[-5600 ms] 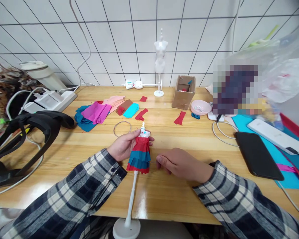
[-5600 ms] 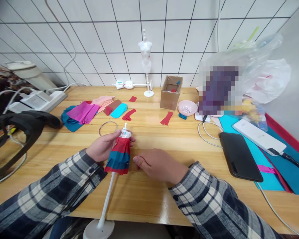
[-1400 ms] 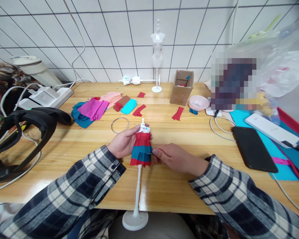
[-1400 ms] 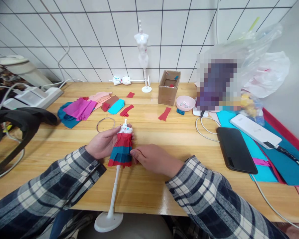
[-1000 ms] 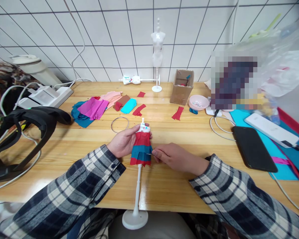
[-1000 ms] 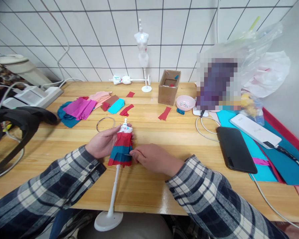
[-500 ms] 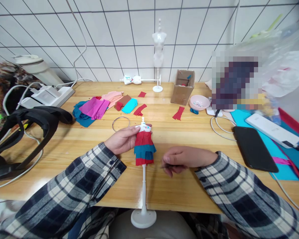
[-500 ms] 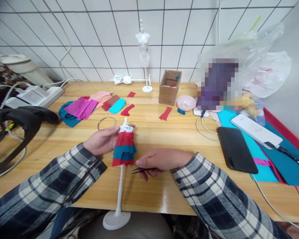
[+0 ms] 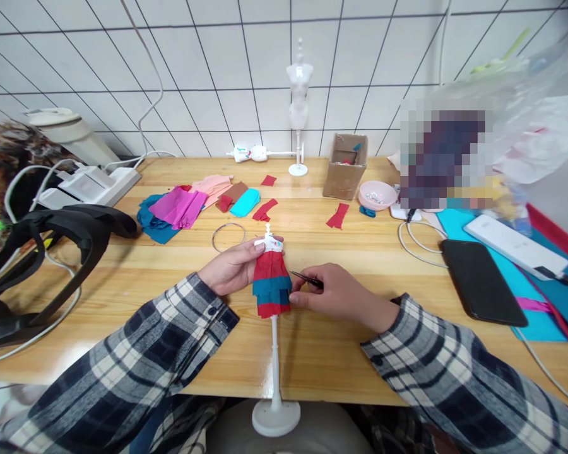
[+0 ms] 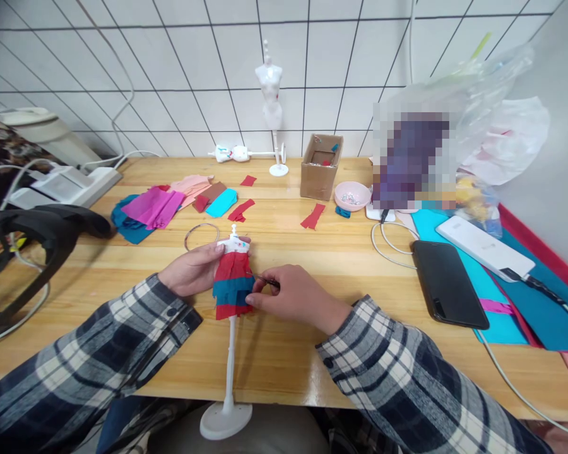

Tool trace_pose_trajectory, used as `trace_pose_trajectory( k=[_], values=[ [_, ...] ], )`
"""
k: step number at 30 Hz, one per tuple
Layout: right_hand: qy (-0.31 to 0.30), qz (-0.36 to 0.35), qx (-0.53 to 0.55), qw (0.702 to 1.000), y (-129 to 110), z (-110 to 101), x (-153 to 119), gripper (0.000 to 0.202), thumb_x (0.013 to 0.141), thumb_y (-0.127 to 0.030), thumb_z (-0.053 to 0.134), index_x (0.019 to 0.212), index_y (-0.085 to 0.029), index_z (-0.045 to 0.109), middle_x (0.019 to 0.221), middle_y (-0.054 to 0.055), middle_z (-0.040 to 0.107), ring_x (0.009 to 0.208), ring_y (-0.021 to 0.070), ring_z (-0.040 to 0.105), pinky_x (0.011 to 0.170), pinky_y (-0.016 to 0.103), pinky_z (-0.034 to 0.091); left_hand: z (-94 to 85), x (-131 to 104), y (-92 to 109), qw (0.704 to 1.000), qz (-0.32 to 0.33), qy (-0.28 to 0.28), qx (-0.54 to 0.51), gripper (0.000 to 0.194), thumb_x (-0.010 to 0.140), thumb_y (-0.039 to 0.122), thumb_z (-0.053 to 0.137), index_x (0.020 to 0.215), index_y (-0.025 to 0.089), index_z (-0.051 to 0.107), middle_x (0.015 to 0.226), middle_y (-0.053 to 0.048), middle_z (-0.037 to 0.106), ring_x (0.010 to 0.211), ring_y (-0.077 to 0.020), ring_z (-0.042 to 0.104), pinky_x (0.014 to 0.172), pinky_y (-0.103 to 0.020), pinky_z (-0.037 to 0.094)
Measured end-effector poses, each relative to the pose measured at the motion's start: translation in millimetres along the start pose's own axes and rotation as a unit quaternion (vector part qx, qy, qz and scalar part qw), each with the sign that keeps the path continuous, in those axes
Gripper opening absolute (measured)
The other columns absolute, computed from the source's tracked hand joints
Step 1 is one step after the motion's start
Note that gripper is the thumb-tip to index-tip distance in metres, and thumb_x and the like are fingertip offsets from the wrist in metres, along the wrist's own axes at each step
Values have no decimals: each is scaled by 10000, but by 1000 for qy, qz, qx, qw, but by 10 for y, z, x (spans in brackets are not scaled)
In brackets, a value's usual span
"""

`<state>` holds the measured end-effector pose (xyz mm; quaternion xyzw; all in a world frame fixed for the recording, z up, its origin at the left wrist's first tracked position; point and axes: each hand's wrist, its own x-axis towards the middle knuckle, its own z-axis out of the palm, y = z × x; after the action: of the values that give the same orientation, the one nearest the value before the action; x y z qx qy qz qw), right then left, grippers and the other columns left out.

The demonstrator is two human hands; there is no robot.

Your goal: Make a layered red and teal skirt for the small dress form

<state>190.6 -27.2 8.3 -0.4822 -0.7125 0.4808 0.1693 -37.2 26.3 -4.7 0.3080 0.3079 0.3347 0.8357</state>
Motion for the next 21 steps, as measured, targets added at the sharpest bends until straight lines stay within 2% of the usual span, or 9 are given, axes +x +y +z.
trace_pose_trajectory(
  k=[7,14,18,21],
  values=[
    [20,23,-4,1000,37,53,37,187,774,-355,668,866,-205,730,596,-57,496,559,93,403,531,240,298,-48,-2,-8,1000,-5,-10,-2,385,798,199,738,1161,118,640,991,-87,741,847,-189,706,811,-286,551],
    [-18,-14,72,997,74,-22,50,118,776,-290,566,733,-180,577,627,-54,470,595,97,417,562,242,319,-67,-1,-19,1000,2,-2,10,457,737,270,806,1137,120,643,1003,-89,736,873,-206,705,811,-287,554],
    [1,-11,72,997,95,-61,63,281,842,-387,507,646,-187,491,574,-56,388,559,95,364,534,251,275,-72,8,-31,1000,15,-12,11,398,767,265,776,1118,129,650,999,-87,734,871,-205,704,812,-295,553],
    [13,13,30,999,84,-26,56,293,814,-451,593,719,-174,606,588,-47,468,566,100,403,535,250,287,-74,9,-32,1000,18,-14,15,388,782,270,761,1121,122,646,993,-94,733,862,-211,705,807,-305,551]
  ],
)
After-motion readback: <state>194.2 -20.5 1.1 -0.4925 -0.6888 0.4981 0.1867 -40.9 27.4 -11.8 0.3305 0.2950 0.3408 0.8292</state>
